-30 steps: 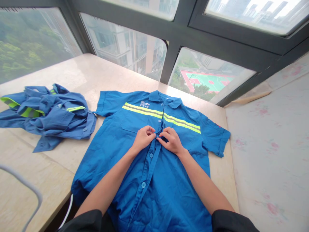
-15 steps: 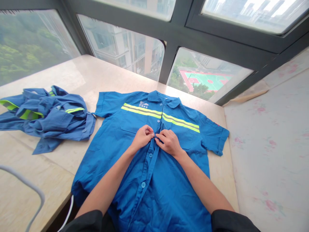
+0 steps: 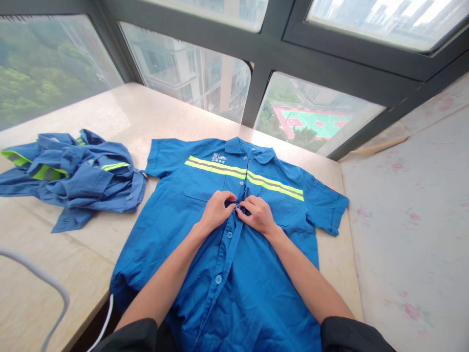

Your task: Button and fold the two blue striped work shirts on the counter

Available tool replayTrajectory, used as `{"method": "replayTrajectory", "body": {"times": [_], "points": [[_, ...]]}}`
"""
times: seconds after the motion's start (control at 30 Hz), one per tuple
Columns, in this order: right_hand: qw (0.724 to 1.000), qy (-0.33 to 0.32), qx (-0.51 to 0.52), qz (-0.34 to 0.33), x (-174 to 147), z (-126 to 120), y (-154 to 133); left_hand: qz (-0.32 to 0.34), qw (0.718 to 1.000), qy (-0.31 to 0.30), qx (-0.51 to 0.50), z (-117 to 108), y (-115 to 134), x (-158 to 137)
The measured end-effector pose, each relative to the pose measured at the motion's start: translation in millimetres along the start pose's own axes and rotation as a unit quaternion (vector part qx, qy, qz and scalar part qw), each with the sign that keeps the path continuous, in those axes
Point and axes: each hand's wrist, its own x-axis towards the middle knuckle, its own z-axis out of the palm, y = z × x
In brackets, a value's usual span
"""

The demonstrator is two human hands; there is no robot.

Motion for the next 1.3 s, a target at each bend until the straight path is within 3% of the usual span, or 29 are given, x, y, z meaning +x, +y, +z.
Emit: {"method": "replayTrajectory", "body": {"times": [0.17, 0.6, 0.73, 0.93, 1.1, 1.3], "points": [[1.000, -0.010, 0.006, -0.002, -2, 3, 3, 0.073, 0.996, -0.002, 0.055, 0, -6, 2], [0.999, -0.004, -0.013, 0.046, 3, 7, 0, 0.050, 0.994, 0.011, 0.101, 8, -8, 0], [0.999, -0.007, 0.035, 0.035, 4, 4, 4, 0.050, 0.991, 0.015, 0.123, 9, -4, -1], [0.987, 0.075, 0.121, 0.076, 5, 0, 8, 0.068, 0.983, 0.004, 0.172, 9, 0, -2], [0.992, 0.088, 0.027, 0.090, 3, 5, 15, 0.089, 0.971, 0.002, 0.223, 13, 0, -9], [0.990, 0.001, -0.096, 0.100, -3, 14, 24, 0.086, 0.958, 0.012, 0.274, 9, -6, -20]]}}
